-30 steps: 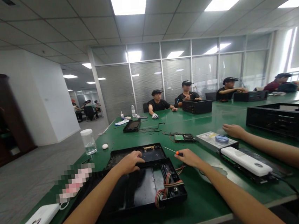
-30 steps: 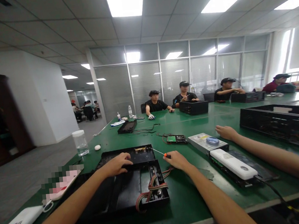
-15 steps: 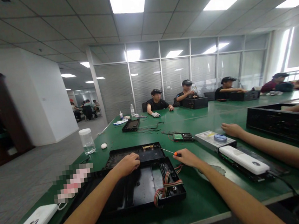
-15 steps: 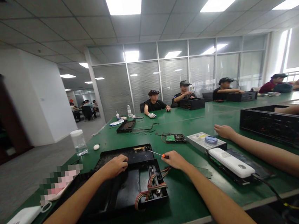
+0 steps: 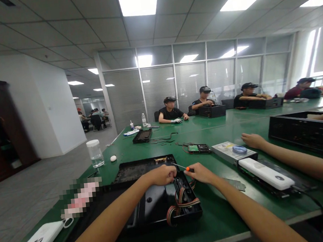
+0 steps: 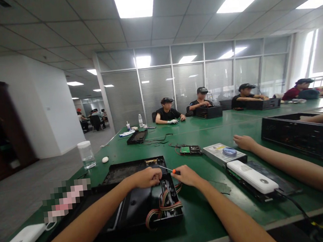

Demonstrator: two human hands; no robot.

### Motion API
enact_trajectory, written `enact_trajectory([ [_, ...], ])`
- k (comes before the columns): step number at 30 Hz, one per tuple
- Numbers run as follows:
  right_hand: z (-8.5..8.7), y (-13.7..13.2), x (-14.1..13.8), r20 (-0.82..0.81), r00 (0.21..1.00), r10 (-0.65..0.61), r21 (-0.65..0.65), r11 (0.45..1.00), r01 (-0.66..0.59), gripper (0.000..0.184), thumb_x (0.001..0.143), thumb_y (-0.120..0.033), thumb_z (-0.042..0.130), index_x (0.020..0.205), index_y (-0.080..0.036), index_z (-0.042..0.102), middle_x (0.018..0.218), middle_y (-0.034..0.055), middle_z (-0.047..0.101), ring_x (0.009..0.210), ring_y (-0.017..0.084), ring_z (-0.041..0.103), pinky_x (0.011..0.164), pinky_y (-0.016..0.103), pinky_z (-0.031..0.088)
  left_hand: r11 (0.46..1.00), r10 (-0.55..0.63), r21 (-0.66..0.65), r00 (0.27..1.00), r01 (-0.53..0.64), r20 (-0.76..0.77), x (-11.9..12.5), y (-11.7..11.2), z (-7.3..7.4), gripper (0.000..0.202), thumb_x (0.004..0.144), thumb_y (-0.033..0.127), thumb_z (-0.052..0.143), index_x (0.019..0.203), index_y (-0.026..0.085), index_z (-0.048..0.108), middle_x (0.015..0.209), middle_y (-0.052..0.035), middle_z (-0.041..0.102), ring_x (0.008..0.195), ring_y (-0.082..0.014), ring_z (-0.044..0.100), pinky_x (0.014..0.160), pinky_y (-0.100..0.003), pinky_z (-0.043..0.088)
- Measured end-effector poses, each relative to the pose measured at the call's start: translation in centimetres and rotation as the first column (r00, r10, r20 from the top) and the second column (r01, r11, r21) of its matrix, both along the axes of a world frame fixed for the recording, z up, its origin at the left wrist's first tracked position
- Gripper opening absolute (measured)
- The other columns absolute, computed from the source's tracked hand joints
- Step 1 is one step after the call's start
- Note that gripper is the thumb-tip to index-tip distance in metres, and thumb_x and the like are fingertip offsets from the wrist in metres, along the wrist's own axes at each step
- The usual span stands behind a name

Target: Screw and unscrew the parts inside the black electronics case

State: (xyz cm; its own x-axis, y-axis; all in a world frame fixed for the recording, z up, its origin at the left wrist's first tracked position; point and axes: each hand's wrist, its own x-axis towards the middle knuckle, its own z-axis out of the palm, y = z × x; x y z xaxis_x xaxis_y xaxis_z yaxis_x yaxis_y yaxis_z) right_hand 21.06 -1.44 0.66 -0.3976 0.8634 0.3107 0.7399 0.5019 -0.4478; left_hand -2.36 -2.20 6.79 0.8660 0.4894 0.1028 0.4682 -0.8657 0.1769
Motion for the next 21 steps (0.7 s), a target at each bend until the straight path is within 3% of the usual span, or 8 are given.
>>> enact_trajectory([
  [4,0.0,0.1,0.6,0.032,0.999,-0.016,0.023,1.000,0.015,0.040,0.079,-0.046,0.042,0.069,-0.014,0.064,0.057,0.0002,0.058,0.052,0.011,0.045,0.051,0.021,0.029,0.998,-0.050,-0.024,0.993,0.052,0.104,1.9,1.5,-1.6,0.022,0.079,0.011,0.043,0.093,0.015,0.060,0.068,0.0000,0.061,0.062,-0.0100,0.055,0.065,-0.019,0.040],
  [10,0.0,0.6,1.3,0.047,0.992,-0.114,0.087,0.990,0.109,0.035,0.079,-0.042,0.043,0.074,-0.016,0.066,0.067,0.0046,0.064,0.060,0.015,0.053,0.055,0.023,0.031,0.994,-0.007,0.104,0.988,-0.009,0.157,1.9,1.8,-4.4,0.022,0.083,0.014,0.040,0.092,0.014,0.059,0.087,-0.0039,0.062,0.080,-0.0128,0.055,0.076,-0.022,0.040],
  [15,0.0,0.8,1.7,0.064,0.987,-0.149,0.086,0.986,0.144,0.033,0.080,-0.042,0.044,0.077,-0.018,0.066,0.072,0.0054,0.066,0.065,0.017,0.056,0.058,0.023,0.033,0.981,-0.037,0.191,0.994,0.017,0.101,1.7,1.6,-4.6,0.017,0.081,0.014,0.045,0.091,0.015,0.058,0.087,-0.0046,0.059,0.082,-0.0141,0.053,0.078,-0.023,0.040],
  [21,0.0,1.0,2.0,0.072,0.978,-0.196,0.078,0.979,0.190,0.031,0.079,-0.042,0.046,0.079,-0.019,0.067,0.075,0.0056,0.067,0.069,0.017,0.058,0.061,0.023,0.034,0.979,-0.067,0.198,0.995,0.050,0.079,1.7,1.8,-4.2,0.018,0.085,0.018,0.041,0.091,0.016,0.058,0.089,-0.0051,0.057,0.085,-0.0146,0.052,0.081,-0.025,0.039],
])
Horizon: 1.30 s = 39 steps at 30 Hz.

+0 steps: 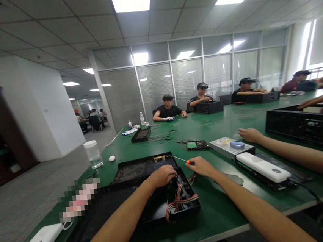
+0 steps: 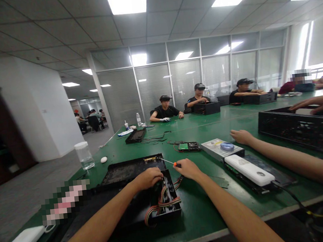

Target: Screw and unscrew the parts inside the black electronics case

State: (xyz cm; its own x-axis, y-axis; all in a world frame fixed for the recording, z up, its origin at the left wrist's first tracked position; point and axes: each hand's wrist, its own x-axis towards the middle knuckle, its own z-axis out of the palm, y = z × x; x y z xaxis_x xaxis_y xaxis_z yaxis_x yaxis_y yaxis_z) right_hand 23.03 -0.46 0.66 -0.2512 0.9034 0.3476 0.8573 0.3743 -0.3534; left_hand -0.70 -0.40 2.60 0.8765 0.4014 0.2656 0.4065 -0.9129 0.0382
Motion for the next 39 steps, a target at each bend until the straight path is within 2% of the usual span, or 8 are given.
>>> enact_trajectory([
  [8,0.0,0.1,0.1,-0.026,1.000,0.011,-0.001,1.000,-0.011,0.031,0.079,-0.041,0.045,0.079,-0.018,0.067,0.074,0.0054,0.067,0.068,0.017,0.057,0.061,0.023,0.035,0.999,0.046,0.030,0.999,-0.045,-0.027,-0.2,-0.2,0.3,0.021,0.088,0.022,0.037,0.091,0.015,0.057,0.088,-0.0054,0.058,0.084,-0.0150,0.052,0.080,-0.025,0.040],
  [12,0.0,0.0,0.1,-0.010,1.000,0.014,0.005,1.000,-0.014,0.033,0.079,-0.042,0.045,0.077,-0.018,0.067,0.071,0.0049,0.066,0.066,0.016,0.056,0.060,0.023,0.034,0.996,0.084,0.033,0.996,-0.084,0.015,-0.3,-0.3,0.5,0.022,0.088,0.021,0.034,0.090,0.015,0.056,0.090,-0.0055,0.058,0.086,-0.0152,0.052,0.081,-0.026,0.039],
  [18,0.0,-0.1,-0.1,-0.019,0.998,0.058,0.016,0.998,-0.058,0.033,0.080,-0.041,0.044,0.076,-0.017,0.066,0.072,0.0048,0.066,0.064,0.016,0.055,0.058,0.023,0.033,0.992,0.125,-0.038,0.990,-0.123,0.058,-0.1,-0.9,0.2,0.024,0.085,0.017,0.040,0.108,0.017,0.045,0.097,-0.0052,0.056,0.089,-0.0157,0.052,0.081,-0.026,0.039],
  [23,0.2,-0.2,-0.1,-0.029,0.999,0.043,-0.008,0.999,-0.043,0.032,0.079,-0.042,0.045,0.076,-0.017,0.066,0.071,0.0047,0.066,0.065,0.016,0.056,0.058,0.023,0.034,0.984,0.172,-0.057,0.984,-0.170,0.038,0.1,-1.0,0.0,0.018,0.086,0.016,0.036,0.102,0.017,0.042,0.095,-0.0053,0.054,0.087,-0.0155,0.051,0.080,-0.027,0.039],
  [32,0.2,-0.1,-0.2,-0.051,0.998,0.048,-0.004,0.999,-0.048,0.030,0.080,-0.040,0.045,0.078,-0.018,0.065,0.075,0.0052,0.067,0.067,0.017,0.057,0.060,0.023,0.034,0.990,0.141,0.008,0.990,-0.141,-0.020,0.1,-0.4,-0.8,0.022,0.082,0.009,0.036,0.101,0.016,0.046,0.094,-0.0052,0.053,0.088,-0.0159,0.049,0.081,-0.026,0.039],
  [39,0.3,-0.3,-0.2,-0.041,0.998,0.047,0.014,0.999,-0.047,0.033,0.082,-0.041,0.040,0.076,-0.017,0.063,0.073,0.0052,0.065,0.068,0.017,0.056,0.060,0.023,0.033,0.980,0.199,-0.007,0.979,-0.199,-0.055,0.0,-0.5,-0.4,0.016,0.088,0.020,0.036,0.099,0.018,0.047,0.089,-0.0056,0.056,0.084,-0.0159,0.053,0.075,-0.025,0.041],
])
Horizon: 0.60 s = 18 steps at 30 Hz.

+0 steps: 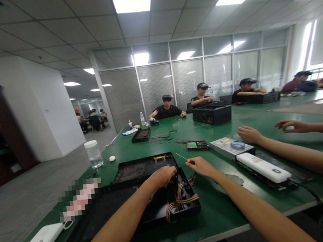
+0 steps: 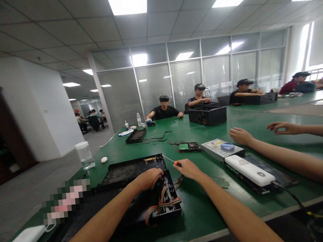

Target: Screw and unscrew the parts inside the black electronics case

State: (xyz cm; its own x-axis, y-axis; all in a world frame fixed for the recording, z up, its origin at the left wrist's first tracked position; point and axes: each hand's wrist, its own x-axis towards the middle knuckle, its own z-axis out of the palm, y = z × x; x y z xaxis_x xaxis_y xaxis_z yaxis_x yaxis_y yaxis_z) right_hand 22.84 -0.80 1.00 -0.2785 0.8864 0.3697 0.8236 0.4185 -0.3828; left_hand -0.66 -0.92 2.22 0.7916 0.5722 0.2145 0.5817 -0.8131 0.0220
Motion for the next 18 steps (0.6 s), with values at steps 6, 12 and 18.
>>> enact_trajectory([
  [6,-0.05,0.06,-0.07,0.007,1.000,-0.006,0.000,1.000,0.006,0.033,0.083,-0.040,0.040,0.074,-0.016,0.062,0.072,0.0050,0.063,0.066,0.016,0.054,0.059,0.023,0.032,0.998,-0.009,0.056,0.999,0.011,-0.041,0.06,0.17,0.09,0.016,0.087,0.026,0.041,0.094,0.017,0.052,0.085,-0.0067,0.059,0.082,-0.0178,0.055,0.073,-0.026,0.042],
  [12,0.03,0.05,-0.01,0.017,1.000,-0.013,0.000,1.000,0.013,0.034,0.083,-0.041,0.039,0.075,-0.016,0.061,0.073,0.0053,0.063,0.068,0.017,0.054,0.060,0.023,0.033,0.997,-0.013,0.075,0.999,0.017,-0.052,0.00,0.75,-0.53,0.019,0.087,0.025,0.040,0.093,0.017,0.056,0.084,-0.0058,0.062,0.081,-0.0171,0.057,0.074,-0.025,0.042],
  [18,0.14,-0.07,0.07,0.004,1.000,-0.029,-0.009,1.000,0.029,0.033,0.083,-0.040,0.040,0.076,-0.016,0.061,0.074,0.0053,0.063,0.068,0.017,0.054,0.060,0.023,0.033,0.994,-0.086,0.070,0.995,0.089,-0.045,-0.12,0.49,-0.16,0.023,0.087,0.021,0.038,0.097,0.018,0.059,0.091,-0.0046,0.064,0.083,-0.0153,0.058,0.078,-0.023,0.041],
])
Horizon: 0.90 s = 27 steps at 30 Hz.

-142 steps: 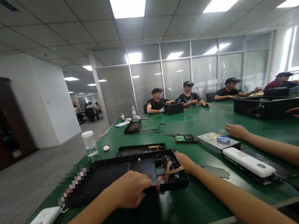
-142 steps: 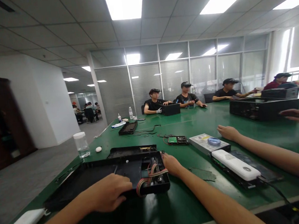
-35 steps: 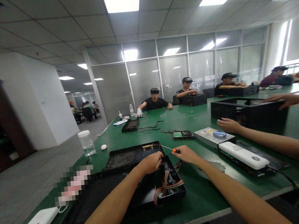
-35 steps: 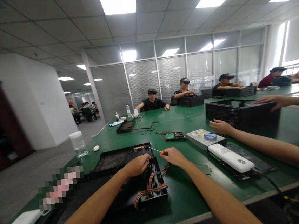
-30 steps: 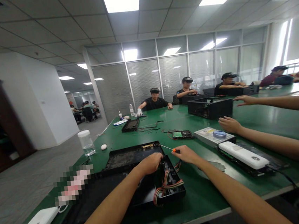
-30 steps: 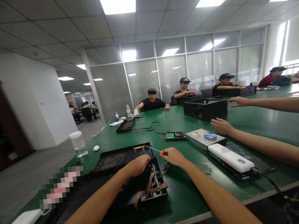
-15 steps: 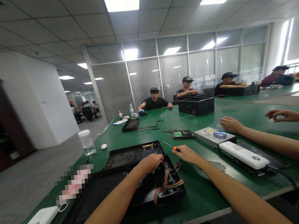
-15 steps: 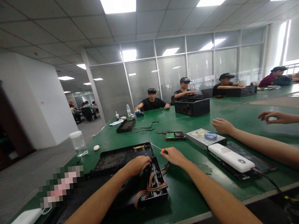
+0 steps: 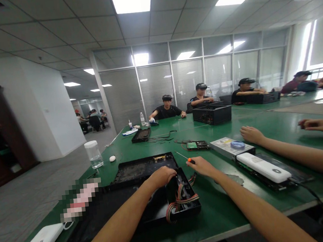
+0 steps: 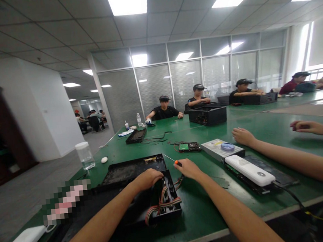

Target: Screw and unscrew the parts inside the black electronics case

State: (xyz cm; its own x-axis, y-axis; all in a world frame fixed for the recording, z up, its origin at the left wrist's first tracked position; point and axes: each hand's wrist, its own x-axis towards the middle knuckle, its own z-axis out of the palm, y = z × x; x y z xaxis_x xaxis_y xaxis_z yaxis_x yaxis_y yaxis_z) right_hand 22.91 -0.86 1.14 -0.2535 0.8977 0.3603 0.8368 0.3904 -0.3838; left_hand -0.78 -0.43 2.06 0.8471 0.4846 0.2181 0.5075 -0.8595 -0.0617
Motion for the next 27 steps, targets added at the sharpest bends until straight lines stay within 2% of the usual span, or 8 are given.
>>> enact_trajectory([
  [4,0.0,0.0,0.0,-0.013,1.000,0.007,0.005,1.000,-0.007,0.031,0.083,-0.039,0.041,0.075,-0.016,0.061,0.073,0.0048,0.063,0.067,0.016,0.054,0.061,0.023,0.034,1.000,-0.028,-0.011,0.998,0.029,0.051,0.0,0.1,0.0,0.024,0.088,0.021,0.037,0.097,0.018,0.059,0.094,-0.0033,0.064,0.085,-0.0146,0.059,0.080,-0.022,0.040],
  [12,0.0,0.0,0.0,-0.053,0.998,0.025,0.024,0.999,-0.024,0.031,0.081,-0.039,0.041,0.076,-0.017,0.061,0.072,0.0047,0.062,0.067,0.017,0.054,0.061,0.024,0.034,0.998,0.007,-0.068,0.992,0.002,0.127,0.1,0.6,-0.6,0.022,0.087,0.024,0.042,0.091,0.017,0.062,0.090,-0.0024,0.065,0.083,-0.0132,0.059,0.079,-0.021,0.040],
  [17,0.0,0.3,0.4,-0.199,0.977,0.070,0.095,0.994,-0.051,0.017,0.070,-0.029,0.052,0.082,-0.016,0.056,0.078,0.0033,0.058,0.072,0.016,0.052,0.066,0.025,0.036,0.995,-0.047,-0.084,0.990,0.059,0.136,-0.1,0.6,-0.4,0.020,0.084,0.021,0.046,0.092,0.016,0.063,0.090,-0.0036,0.066,0.084,-0.0136,0.059,0.079,-0.021,0.040],
  [20,0.1,0.6,0.9,-0.368,0.927,0.077,0.101,0.994,-0.042,0.028,0.064,-0.018,0.050,0.092,-0.016,0.048,0.083,0.0020,0.054,0.067,0.013,0.049,0.062,0.025,0.038,0.992,-0.069,-0.094,0.986,0.083,0.149,-0.1,0.6,-0.4,0.019,0.081,0.018,0.048,0.090,0.015,0.065,0.089,-0.0047,0.066,0.084,-0.0140,0.059,0.079,-0.021,0.041],
  [22,0.4,0.6,1.2,-0.490,0.864,0.118,0.060,0.993,-0.101,0.033,0.065,-0.017,0.048,0.098,-0.016,0.044,0.082,0.0007,0.053,0.059,0.010,0.048,0.057,0.024,0.039,0.988,-0.081,-0.117,0.984,0.100,0.156,-0.2,0.6,-0.3,0.018,0.079,0.016,0.050,0.088,0.015,0.066,0.088,-0.0049,0.066,0.084,-0.0138,0.059,0.078,-0.021,0.041],
  [25,1.2,0.3,1.4,-0.615,0.762,0.205,0.028,0.971,-0.238,0.031,0.073,-0.027,0.047,0.102,-0.016,0.044,0.071,-0.0020,0.053,0.049,0.009,0.048,0.051,0.023,0.039,0.983,-0.071,-0.155,0.981,0.100,0.180,-0.2,0.6,-0.2,0.017,0.078,0.016,0.051,0.087,0.015,0.066,0.087,-0.0046,0.066,0.082,-0.0132,0.059,0.077,-0.020,0.041],
  [27,1.7,0.0,1.3,-0.649,0.733,0.201,0.037,0.972,-0.234,0.029,0.076,-0.037,0.045,0.096,-0.016,0.048,0.057,-0.0042,0.051,0.042,0.009,0.045,0.044,0.022,0.036,0.983,-0.042,-0.169,0.979,0.076,0.198,-0.2,0.5,-0.1,0.016,0.077,0.016,0.052,0.087,0.015,0.065,0.085,-0.0042,0.066,0.079,-0.0126,0.058,0.074,-0.019,0.041],
])
